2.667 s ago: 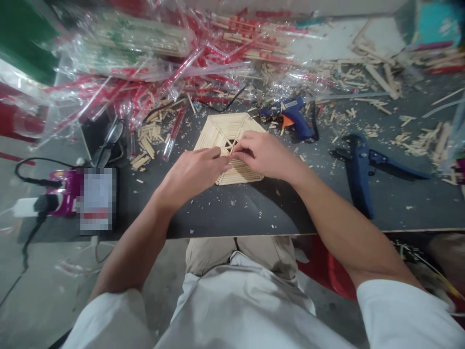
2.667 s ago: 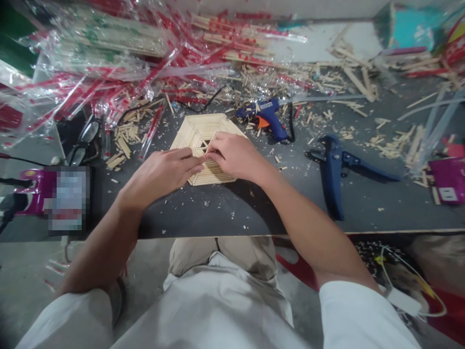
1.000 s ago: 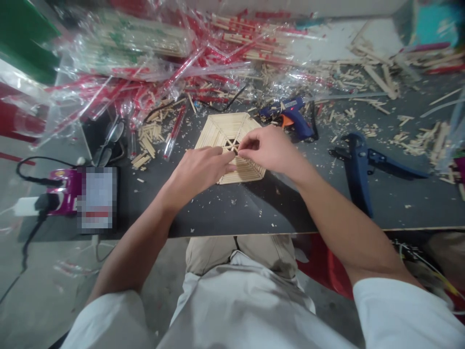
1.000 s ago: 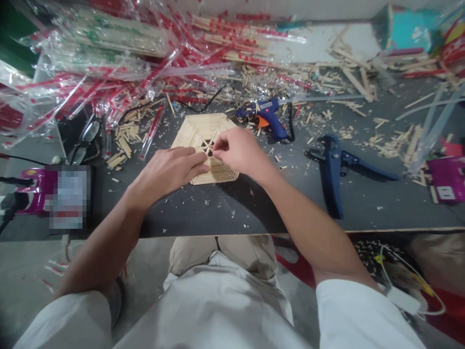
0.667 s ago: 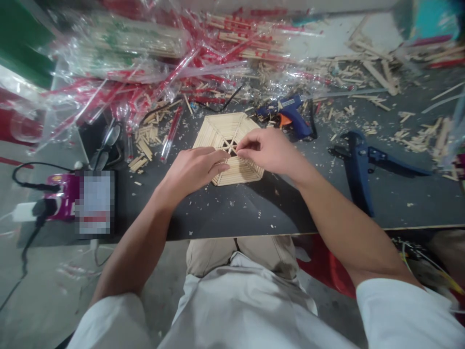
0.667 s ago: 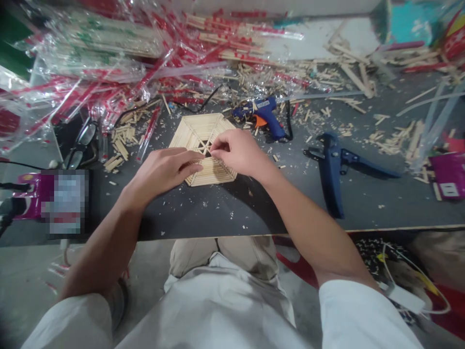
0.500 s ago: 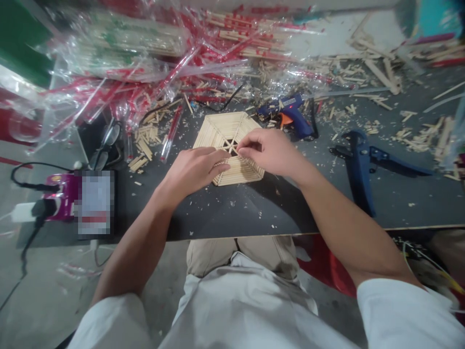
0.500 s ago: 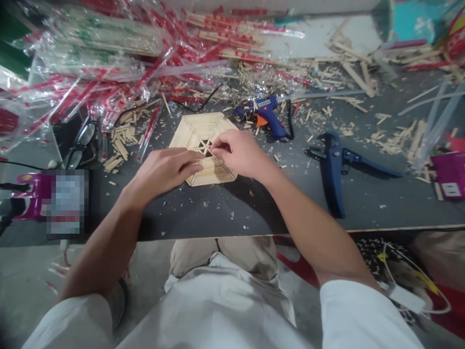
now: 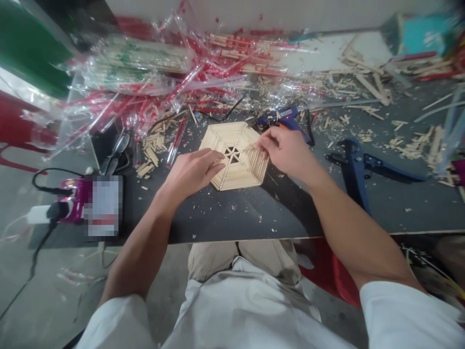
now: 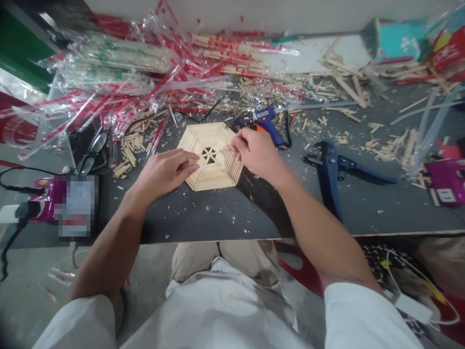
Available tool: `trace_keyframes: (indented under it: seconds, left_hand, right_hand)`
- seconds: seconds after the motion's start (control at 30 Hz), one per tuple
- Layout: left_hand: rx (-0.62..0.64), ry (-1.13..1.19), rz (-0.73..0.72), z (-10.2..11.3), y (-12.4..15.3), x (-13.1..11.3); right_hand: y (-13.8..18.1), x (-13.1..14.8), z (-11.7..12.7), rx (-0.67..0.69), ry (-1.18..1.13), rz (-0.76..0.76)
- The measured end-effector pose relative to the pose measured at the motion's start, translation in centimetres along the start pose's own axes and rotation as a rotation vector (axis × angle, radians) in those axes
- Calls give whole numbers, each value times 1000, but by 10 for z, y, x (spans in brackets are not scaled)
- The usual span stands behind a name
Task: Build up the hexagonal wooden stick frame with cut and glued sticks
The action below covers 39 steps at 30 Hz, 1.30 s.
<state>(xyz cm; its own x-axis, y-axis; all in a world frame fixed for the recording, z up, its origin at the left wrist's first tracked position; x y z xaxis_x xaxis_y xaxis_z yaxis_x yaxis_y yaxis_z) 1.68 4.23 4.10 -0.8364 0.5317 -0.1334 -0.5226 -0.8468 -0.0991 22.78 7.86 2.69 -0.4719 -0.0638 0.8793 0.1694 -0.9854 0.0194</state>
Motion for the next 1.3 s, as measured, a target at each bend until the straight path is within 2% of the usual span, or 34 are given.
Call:
trace_keyframes:
  seconds: [0.13, 0.23, 0.33, 0.43, 0.53, 0.7, 0.93, 1.1, 1.2, 1.3]
  left_hand:
    - [-39, -5, -35, -1, -3, 0]
    - [-16, 3, -67, -4, -5, -2]
    - [3, 12, -67, -7, -7, -3]
    - [-15, 37, -57, -8, -8, -2]
    - [-28, 53, -60, -10, -8, 1]
    - [46, 89, -144, -16, -7, -4]
    - [71, 55, -133, -9, -4, -4]
    - [54, 37, -155, -1, -1, -3]
    - [7, 27, -132, 4, 0, -1]
    - [-148, 11, -47, 15, 1, 6]
  right_hand:
    - [-2, -10, 14, -42, 9, -69]
    - [-3, -13, 17, -39, 8, -82]
    - [-2, -11, 16, -28, 51, -42]
    - [-3, -6, 22, -127, 181, 53]
    - [-4, -11, 21, -191, 245, 57]
    - [-4, -23, 7, -113, 124, -46]
    - [-2, -25, 18, -109, -87, -142]
    - [3, -14, 4, 68, -298, -136]
    - [6, -8, 4, 60, -359, -120]
    - [7, -7, 12, -26, -346, -96]
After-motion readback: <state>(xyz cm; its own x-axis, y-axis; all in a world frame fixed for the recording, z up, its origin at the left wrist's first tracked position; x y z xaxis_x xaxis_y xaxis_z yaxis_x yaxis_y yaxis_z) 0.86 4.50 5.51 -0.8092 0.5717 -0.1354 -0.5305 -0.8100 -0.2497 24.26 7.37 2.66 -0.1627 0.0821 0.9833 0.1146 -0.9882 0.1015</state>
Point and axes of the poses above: each hand's wrist, its own y-axis away from the middle knuckle, its own z-axis out of the back of the hand, x = y × z, the point moved 9 cm from there along -y, towards the middle knuckle, and after that the axes turned 14 degrees about -y, right-handed, at the moved point
